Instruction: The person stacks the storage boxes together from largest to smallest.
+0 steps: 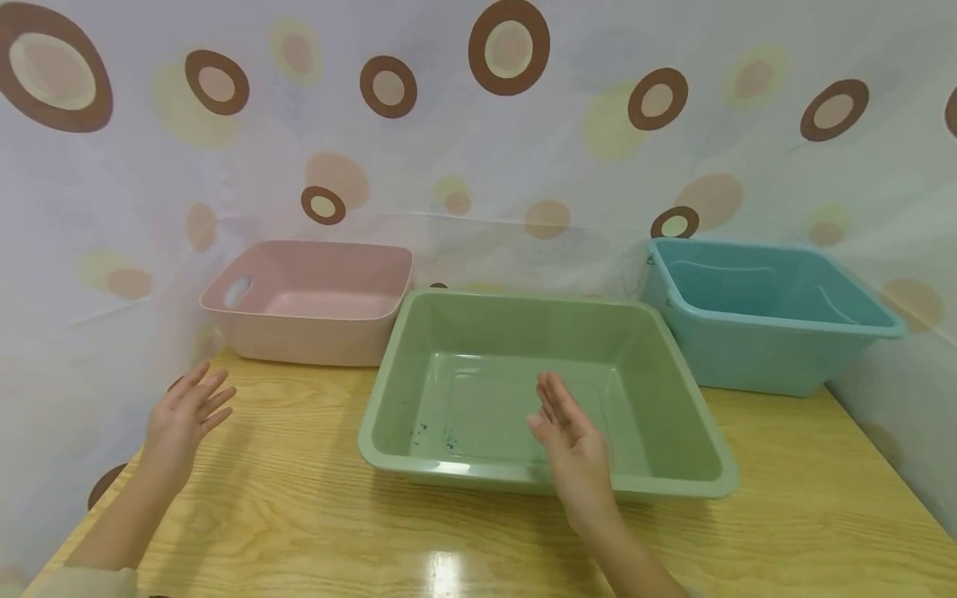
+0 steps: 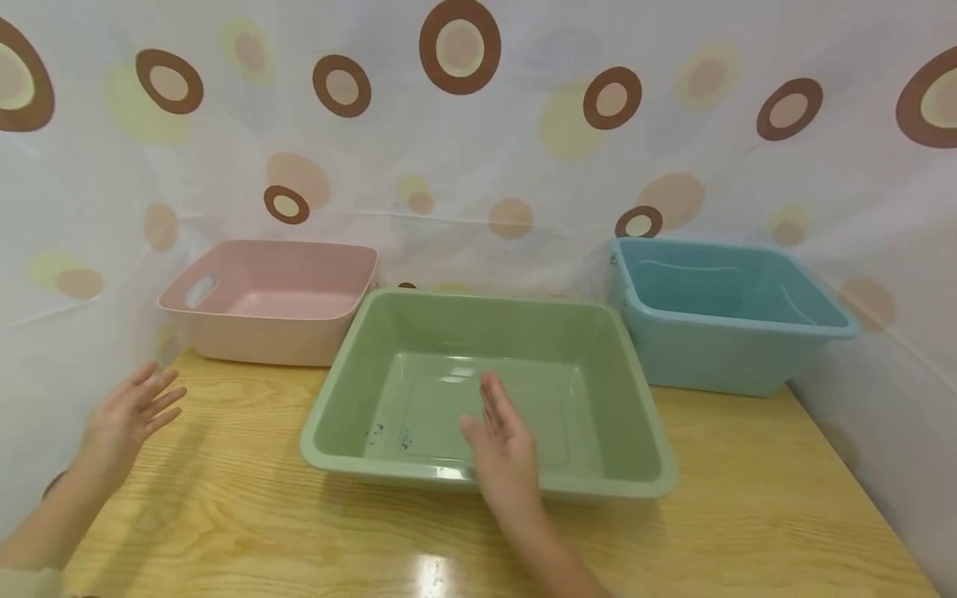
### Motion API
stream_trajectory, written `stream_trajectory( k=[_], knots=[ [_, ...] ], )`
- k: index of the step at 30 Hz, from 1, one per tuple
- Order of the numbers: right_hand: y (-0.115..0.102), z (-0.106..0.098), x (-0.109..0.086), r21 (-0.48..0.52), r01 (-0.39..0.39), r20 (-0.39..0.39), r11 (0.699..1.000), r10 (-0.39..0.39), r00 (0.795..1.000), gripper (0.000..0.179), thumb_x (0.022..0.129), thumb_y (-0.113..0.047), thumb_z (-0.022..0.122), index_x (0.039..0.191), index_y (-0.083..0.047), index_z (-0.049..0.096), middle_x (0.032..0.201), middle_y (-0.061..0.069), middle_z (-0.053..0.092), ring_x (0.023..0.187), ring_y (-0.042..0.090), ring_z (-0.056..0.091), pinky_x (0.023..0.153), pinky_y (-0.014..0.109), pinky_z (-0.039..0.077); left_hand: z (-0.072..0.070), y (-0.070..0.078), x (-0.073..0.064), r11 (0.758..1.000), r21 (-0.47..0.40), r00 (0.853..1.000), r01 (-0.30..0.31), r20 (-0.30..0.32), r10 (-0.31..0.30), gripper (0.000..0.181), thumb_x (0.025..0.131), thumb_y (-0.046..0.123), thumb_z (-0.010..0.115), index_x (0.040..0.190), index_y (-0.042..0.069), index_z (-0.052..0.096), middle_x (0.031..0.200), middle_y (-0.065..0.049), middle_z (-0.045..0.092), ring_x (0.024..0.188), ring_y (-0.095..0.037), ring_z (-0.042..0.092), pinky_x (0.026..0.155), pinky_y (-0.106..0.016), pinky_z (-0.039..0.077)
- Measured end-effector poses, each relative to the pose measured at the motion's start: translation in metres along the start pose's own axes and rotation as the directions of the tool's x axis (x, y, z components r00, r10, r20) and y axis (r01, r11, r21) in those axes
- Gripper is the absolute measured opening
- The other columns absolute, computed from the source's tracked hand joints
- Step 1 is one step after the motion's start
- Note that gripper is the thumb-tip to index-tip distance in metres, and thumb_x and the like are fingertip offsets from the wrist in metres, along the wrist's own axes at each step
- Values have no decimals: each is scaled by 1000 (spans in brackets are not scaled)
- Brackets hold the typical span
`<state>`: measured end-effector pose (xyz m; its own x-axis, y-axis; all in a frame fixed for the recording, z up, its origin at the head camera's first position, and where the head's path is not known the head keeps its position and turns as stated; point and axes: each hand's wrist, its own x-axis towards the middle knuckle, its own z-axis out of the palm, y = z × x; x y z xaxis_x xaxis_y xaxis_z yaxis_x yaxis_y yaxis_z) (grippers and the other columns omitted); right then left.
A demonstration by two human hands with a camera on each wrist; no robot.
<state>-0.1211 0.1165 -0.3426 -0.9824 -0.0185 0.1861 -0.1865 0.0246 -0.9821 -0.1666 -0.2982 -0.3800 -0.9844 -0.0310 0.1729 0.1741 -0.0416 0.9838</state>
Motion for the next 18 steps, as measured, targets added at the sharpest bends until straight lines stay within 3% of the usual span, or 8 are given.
stream_trajectory(
  k=[2,5,7,11,14,16,18],
  knots=[
    [-1,6,1,8,11,13,1000,-11,1000,58,95,-9,46,145,2,21,153,11,24,141,25,23,107,22,28,-3,1,0,1000,3,1000,-2,-2,2,67,100,22,35,142,-12,-5,122,21,52,96,13,57,77,-7,48],
    [-3,14,3,26,24,26,999,-25,999,58,94,-8,46,145,3,22,153,12,24,141,26,23,109,28,26,-8,3,0,1000,9,1000,18,-11,-18,68,100,25,34,143,-9,-7,143,10,34,97,14,55,79,-6,47],
    [-3,19,5,36,26,23,999,-27,999,57,94,-7,47,145,3,22,152,13,24,141,27,24,109,30,26,-10,5,1,1000,1,999,26,-21,-26,69,100,25,35,143,-8,-8,146,5,30,96,14,56,78,-6,47],
    [-5,29,10,61,20,9,998,-21,1000,56,92,-5,47,144,3,25,151,13,27,140,27,26,110,33,27,-14,7,6,998,-49,998,26,-48,-29,69,99,22,37,143,-8,-8,122,19,54,92,13,58,75,-7,48],
    [-6,38,14,70,10,4,997,-10,1000,56,92,-6,48,144,0,28,150,12,30,140,27,27,111,35,27,-17,9,8,997,-76,997,20,-68,-25,69,99,21,37,142,-8,-8,103,29,57,90,12,59,74,-7,49],
    [-8,44,17,74,7,9,997,-7,1000,55,92,-7,49,144,-2,30,150,10,31,140,26,26,112,37,26,-18,11,9,998,-59,997,19,-79,-24,69,99,21,38,142,-9,-7,117,19,57,90,13,58,74,-6,48],
    [-10,51,21,74,5,15,997,-6,1000,56,92,-8,49,144,-3,30,150,9,31,140,25,25,112,38,25,-18,12,11,999,-23,995,31,-95,-34,70,99,22,39,143,-8,-6,139,3,45,90,14,57,74,-5,47]
  ],
)
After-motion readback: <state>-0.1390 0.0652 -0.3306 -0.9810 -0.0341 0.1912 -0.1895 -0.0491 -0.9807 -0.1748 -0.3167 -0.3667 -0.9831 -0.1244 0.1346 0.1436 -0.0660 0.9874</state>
